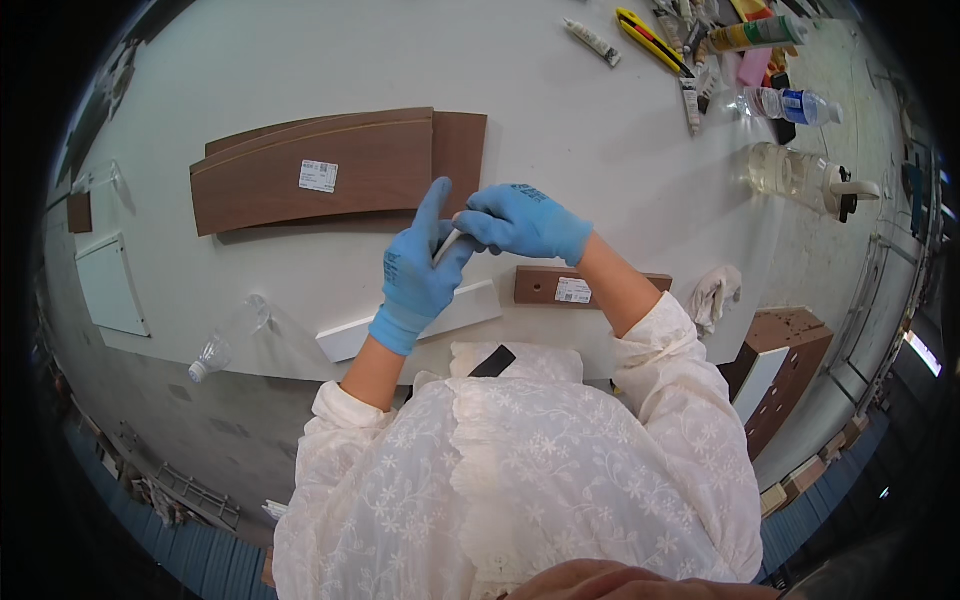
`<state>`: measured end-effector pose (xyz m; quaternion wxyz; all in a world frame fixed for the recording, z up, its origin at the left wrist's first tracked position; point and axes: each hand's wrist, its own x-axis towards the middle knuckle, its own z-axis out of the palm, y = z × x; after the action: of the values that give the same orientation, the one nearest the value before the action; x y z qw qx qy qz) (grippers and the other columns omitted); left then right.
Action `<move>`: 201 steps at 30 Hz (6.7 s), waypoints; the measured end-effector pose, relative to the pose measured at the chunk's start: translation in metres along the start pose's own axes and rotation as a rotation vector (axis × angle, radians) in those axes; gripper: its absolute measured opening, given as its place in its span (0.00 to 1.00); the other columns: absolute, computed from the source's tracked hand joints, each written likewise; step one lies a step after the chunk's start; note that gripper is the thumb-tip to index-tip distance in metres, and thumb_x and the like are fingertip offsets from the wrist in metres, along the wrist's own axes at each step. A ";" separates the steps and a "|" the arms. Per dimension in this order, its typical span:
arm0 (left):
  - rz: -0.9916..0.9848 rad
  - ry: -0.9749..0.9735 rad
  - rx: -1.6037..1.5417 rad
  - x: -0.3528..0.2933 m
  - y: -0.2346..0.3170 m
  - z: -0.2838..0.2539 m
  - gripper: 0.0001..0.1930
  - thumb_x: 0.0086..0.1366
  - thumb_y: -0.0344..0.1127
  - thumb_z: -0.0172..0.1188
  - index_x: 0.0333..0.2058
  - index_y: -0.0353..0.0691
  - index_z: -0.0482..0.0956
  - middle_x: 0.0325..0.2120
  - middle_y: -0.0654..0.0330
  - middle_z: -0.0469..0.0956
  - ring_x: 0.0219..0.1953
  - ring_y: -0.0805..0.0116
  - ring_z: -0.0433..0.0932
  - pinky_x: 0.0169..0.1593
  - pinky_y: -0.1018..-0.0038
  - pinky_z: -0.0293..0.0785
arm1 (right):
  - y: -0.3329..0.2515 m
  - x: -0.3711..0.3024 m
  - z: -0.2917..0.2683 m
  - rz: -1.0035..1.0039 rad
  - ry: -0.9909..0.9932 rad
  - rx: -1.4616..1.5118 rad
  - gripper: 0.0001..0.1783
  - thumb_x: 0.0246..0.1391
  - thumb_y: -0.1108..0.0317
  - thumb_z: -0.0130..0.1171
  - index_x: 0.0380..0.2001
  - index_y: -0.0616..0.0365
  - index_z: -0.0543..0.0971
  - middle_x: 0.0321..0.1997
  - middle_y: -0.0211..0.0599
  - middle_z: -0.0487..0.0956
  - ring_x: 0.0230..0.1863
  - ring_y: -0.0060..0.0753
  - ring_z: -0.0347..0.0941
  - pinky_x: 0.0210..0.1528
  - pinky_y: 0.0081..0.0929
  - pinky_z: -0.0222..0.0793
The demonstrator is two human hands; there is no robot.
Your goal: The person opens several small adhesive tubes and applies the adhesive along the edge of a white curved panel. They handle multiple tubes, open them, and apply the substance in a controlled manner on the panel's edge.
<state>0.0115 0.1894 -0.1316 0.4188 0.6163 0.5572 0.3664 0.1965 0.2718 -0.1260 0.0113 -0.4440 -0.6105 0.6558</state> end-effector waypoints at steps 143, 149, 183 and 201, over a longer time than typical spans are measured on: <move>-0.480 -0.440 -0.666 -0.177 0.024 -0.246 0.17 0.71 0.40 0.64 0.49 0.31 0.84 0.34 0.54 0.88 0.29 0.71 0.86 0.35 0.79 0.78 | -0.138 -0.079 0.256 -0.641 0.494 0.026 0.07 0.55 0.78 0.66 0.38 0.59 0.86 0.37 0.40 0.85 0.34 0.33 0.82 0.38 0.28 0.78; -0.360 -0.223 -0.694 -0.133 -0.004 -0.210 0.20 0.73 0.41 0.63 0.53 0.29 0.81 0.40 0.50 0.87 0.36 0.65 0.88 0.41 0.72 0.84 | -0.063 -0.033 0.200 -0.211 0.849 -0.605 0.06 0.57 0.67 0.66 0.36 0.55 0.85 0.38 0.42 0.84 0.39 0.46 0.82 0.43 0.40 0.78; -0.204 0.531 -0.313 0.103 -0.103 -0.054 0.21 0.75 0.33 0.59 0.60 0.24 0.74 0.42 0.49 0.84 0.41 0.70 0.83 0.45 0.74 0.86 | 0.030 0.171 -0.315 0.247 0.708 -1.330 0.14 0.58 0.66 0.59 0.46 0.50 0.84 0.47 0.48 0.86 0.51 0.52 0.83 0.54 0.45 0.77; -0.147 0.444 -0.460 0.103 -0.108 -0.062 0.21 0.74 0.37 0.62 0.57 0.26 0.75 0.40 0.55 0.85 0.37 0.72 0.83 0.42 0.77 0.84 | -0.007 0.037 -0.140 -0.627 1.349 -1.065 0.08 0.48 0.74 0.66 0.30 0.55 0.76 0.57 0.42 0.82 0.43 0.48 0.82 0.43 0.42 0.79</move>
<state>-0.0746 0.3019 -0.2096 0.4409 0.3685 0.5805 0.5769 0.2535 0.4050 -0.1217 0.3369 -0.4934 -0.7888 -0.1441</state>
